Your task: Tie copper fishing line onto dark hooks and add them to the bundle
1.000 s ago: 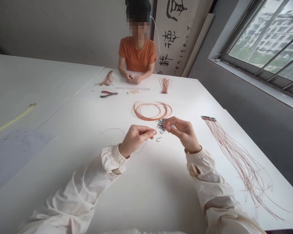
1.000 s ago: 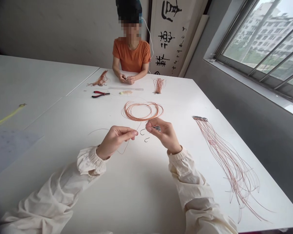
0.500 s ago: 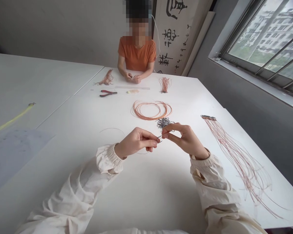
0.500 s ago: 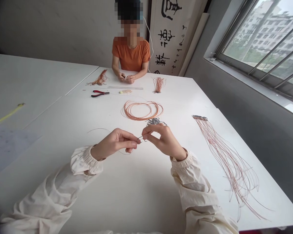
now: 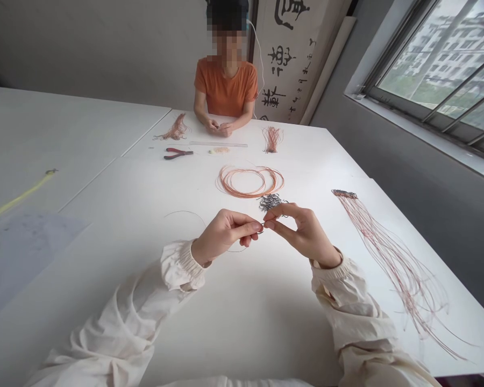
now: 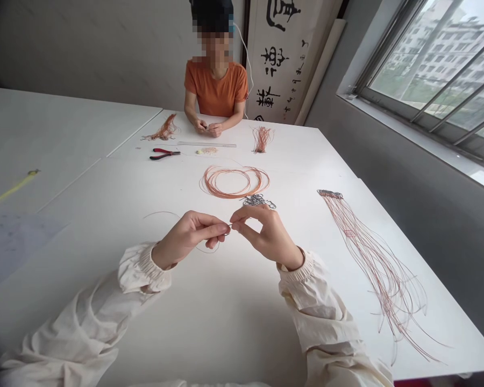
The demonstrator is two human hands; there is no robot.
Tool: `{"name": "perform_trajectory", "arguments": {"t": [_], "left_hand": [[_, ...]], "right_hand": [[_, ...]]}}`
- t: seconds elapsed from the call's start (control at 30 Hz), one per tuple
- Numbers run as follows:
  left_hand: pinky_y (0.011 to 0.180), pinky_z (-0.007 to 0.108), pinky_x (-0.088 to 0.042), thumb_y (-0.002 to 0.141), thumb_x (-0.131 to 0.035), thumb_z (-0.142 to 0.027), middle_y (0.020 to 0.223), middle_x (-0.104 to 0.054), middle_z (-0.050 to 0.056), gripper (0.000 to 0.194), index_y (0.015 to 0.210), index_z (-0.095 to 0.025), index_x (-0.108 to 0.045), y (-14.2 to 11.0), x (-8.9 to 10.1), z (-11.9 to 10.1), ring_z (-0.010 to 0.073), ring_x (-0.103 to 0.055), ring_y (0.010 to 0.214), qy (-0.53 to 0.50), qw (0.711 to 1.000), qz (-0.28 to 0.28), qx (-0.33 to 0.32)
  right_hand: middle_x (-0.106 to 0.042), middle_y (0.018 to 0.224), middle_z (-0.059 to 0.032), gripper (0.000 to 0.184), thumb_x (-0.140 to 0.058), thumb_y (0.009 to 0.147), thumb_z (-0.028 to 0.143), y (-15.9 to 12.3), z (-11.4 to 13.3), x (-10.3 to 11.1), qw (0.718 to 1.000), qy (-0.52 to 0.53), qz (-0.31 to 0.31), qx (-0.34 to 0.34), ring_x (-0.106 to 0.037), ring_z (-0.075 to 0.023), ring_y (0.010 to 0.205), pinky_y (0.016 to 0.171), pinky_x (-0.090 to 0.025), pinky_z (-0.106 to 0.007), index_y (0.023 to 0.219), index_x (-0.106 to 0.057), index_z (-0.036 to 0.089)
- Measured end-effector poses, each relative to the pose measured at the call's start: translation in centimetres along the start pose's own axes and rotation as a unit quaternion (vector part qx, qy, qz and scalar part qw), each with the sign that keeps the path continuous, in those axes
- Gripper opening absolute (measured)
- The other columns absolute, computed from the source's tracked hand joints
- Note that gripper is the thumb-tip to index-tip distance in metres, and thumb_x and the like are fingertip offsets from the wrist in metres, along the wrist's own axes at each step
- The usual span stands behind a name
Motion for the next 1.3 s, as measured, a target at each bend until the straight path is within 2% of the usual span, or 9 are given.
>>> {"name": "perform_trajectory", "arguments": {"t": [0.07,0.13,0.27,0.33,0.53,0.67,0.87,1.0,1.3], "left_hand": [[0.053,0.026,-0.044,0.083,-0.068,-0.035,0.052,-0.057,0.002,0.024,0.070,-0.015,-0.074,-0.1,0.0,-0.3,0.0125,-0.052,0.053,0.020,1.000,-0.009,-0.012],[0.053,0.025,-0.044,0.084,-0.067,-0.035,0.052,-0.056,0.002,0.025,0.072,-0.015,-0.074,-0.3,0.0,-0.5,0.0130,-0.052,0.054,0.033,0.999,-0.019,-0.021],[0.052,0.025,-0.045,0.084,-0.066,-0.035,0.060,-0.061,0.003,0.025,0.075,-0.014,-0.074,-0.4,0.3,-0.6,0.0116,-0.051,0.053,0.048,0.997,-0.043,-0.033],[0.053,0.025,-0.045,0.085,-0.066,-0.035,0.059,-0.060,0.003,0.025,0.075,-0.014,-0.074,-0.4,0.5,-0.6,0.0111,-0.050,0.052,0.055,0.996,-0.054,-0.037],[0.055,0.025,-0.045,0.086,-0.065,-0.039,0.055,-0.057,0.002,0.029,0.074,-0.014,-0.072,-0.6,0.9,-0.2,0.0120,-0.051,0.053,0.071,0.995,-0.072,-0.014],[0.054,0.023,-0.045,0.086,-0.065,-0.036,0.058,-0.058,0.001,0.026,0.076,-0.013,-0.072,-0.7,0.4,-0.7,0.0110,-0.052,0.055,0.059,0.996,-0.064,-0.029],[0.054,0.021,-0.045,0.087,-0.066,-0.033,0.061,-0.060,0.001,0.023,0.081,-0.013,-0.074,-0.7,0.2,-0.6,0.0094,-0.053,0.056,0.046,0.997,-0.052,-0.025],[0.053,0.021,-0.047,0.086,-0.066,-0.034,0.071,-0.067,0.004,0.024,0.083,-0.012,-0.075,-0.6,0.0,-0.2,0.0102,-0.058,0.056,0.023,0.999,-0.033,-0.007],[0.050,0.020,-0.047,0.088,-0.066,-0.034,0.071,-0.069,0.006,0.024,0.085,-0.011,-0.075,-0.7,-0.2,-0.5,0.0089,-0.059,0.052,0.024,0.999,-0.018,-0.012]], "right_hand": [[-0.071,0.093,-0.0043,0.022,-0.065,0.088,0.027,0.0,0.0,0.1,0.999,0.031,0.014,-0.006,-0.067,-0.0207,0.086,0.083,-0.053,-0.038,0.110,-0.065,0.023],[-0.071,0.096,-0.0054,0.028,-0.067,0.087,0.028,0.0,-0.2,0.1,0.999,0.045,0.024,-0.014,-0.068,-0.0208,0.087,0.084,-0.054,-0.039,0.115,-0.063,0.022],[-0.071,0.089,-0.0048,0.013,-0.066,0.088,0.032,0.1,-0.8,0.5,0.999,0.030,-0.001,-0.035,-0.067,-0.0205,0.084,0.078,-0.054,-0.036,0.096,-0.068,0.021],[-0.070,0.082,-0.0034,0.012,-0.064,0.090,0.032,0.2,-1.2,0.4,0.998,0.030,-0.006,-0.046,-0.065,-0.0189,0.079,0.075,-0.052,-0.034,0.088,-0.067,0.020],[-0.069,0.080,-0.0033,0.014,-0.065,0.089,0.033,0.2,-1.4,0.2,0.996,0.063,-0.006,-0.060,-0.065,-0.0182,0.078,0.074,-0.051,-0.033,0.089,-0.066,0.019],[-0.071,0.088,-0.0051,0.021,-0.069,0.087,0.034,0.2,-1.7,-0.1,0.994,0.083,-0.006,-0.075,-0.067,-0.0200,0.085,0.077,-0.053,-0.033,0.100,-0.066,0.018],[-0.068,0.075,-0.0027,0.015,-0.061,0.092,0.027,0.2,-1.4,-1.0,0.992,0.096,0.007,-0.078,-0.063,-0.0154,0.072,0.070,-0.051,-0.030,0.084,-0.067,0.016],[-0.067,0.074,-0.0016,0.012,-0.062,0.091,0.024,0.1,-1.0,-0.8,0.992,0.105,0.003,-0.073,-0.062,-0.0142,0.071,0.070,-0.051,-0.028,0.085,-0.068,0.016],[-0.069,0.073,-0.0015,0.011,-0.063,0.090,0.023,0.1,-0.6,-0.7,0.995,0.085,0.004,-0.058,-0.063,-0.0149,0.072,0.068,-0.049,-0.028,0.084,-0.070,0.017]]}}
Point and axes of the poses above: each hand's wrist, its own y-axis towards the middle knuckle, its own x-axis out of the back of the hand, z = x × y, the point moved 10 cm from there along y, towards the middle knuckle
